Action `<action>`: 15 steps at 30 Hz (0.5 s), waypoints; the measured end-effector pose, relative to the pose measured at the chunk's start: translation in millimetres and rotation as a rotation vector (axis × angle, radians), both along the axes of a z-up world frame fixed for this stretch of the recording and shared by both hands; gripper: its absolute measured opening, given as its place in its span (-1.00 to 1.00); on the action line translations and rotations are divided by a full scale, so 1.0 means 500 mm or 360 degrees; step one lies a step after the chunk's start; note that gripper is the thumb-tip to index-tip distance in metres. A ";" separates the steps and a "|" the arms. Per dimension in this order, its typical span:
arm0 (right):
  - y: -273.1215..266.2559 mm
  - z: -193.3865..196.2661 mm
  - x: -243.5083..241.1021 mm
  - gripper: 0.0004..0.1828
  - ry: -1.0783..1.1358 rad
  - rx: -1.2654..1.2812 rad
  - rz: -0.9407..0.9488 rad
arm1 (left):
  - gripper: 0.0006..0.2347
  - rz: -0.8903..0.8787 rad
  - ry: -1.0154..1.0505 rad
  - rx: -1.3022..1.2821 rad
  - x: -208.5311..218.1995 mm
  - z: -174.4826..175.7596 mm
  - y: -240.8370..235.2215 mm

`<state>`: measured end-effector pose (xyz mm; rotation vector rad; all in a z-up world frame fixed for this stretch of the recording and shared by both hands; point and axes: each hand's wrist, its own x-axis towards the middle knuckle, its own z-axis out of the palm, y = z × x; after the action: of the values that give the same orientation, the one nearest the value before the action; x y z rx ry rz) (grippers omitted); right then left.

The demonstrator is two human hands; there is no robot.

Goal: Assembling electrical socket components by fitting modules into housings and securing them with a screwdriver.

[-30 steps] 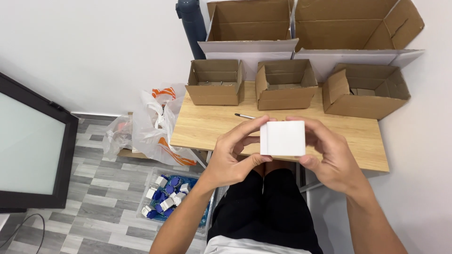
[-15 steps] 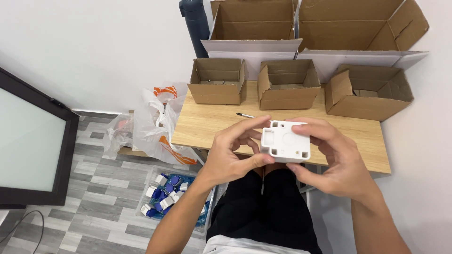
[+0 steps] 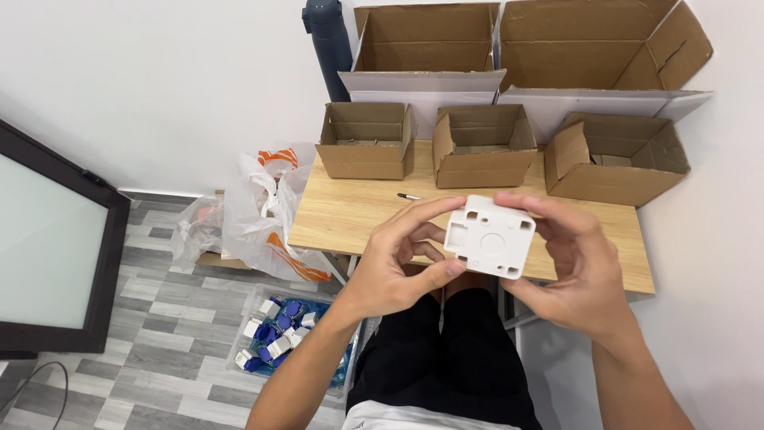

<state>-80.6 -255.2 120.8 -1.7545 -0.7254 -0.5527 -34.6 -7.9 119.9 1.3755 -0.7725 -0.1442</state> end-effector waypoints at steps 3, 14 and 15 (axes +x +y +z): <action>0.006 0.018 -0.001 -0.28 -0.0118 -0.0095 -0.0160 | -0.52 0.0041 -0.0038 -0.0019 0.004 -0.002 -0.001; 0.016 0.023 0.004 -0.54 -0.0657 -0.0719 -0.0403 | -0.38 0.0470 -0.0509 0.0230 0.005 0.011 -0.013; 0.013 0.020 0.007 -0.43 -0.0549 -0.0645 -0.0362 | -0.39 0.0466 -0.0559 0.0175 0.012 0.004 -0.012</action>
<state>-77.4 -248.8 130.8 -2.1624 -0.9306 -0.9298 -28.9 -14.1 122.1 1.6263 -0.8500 0.2957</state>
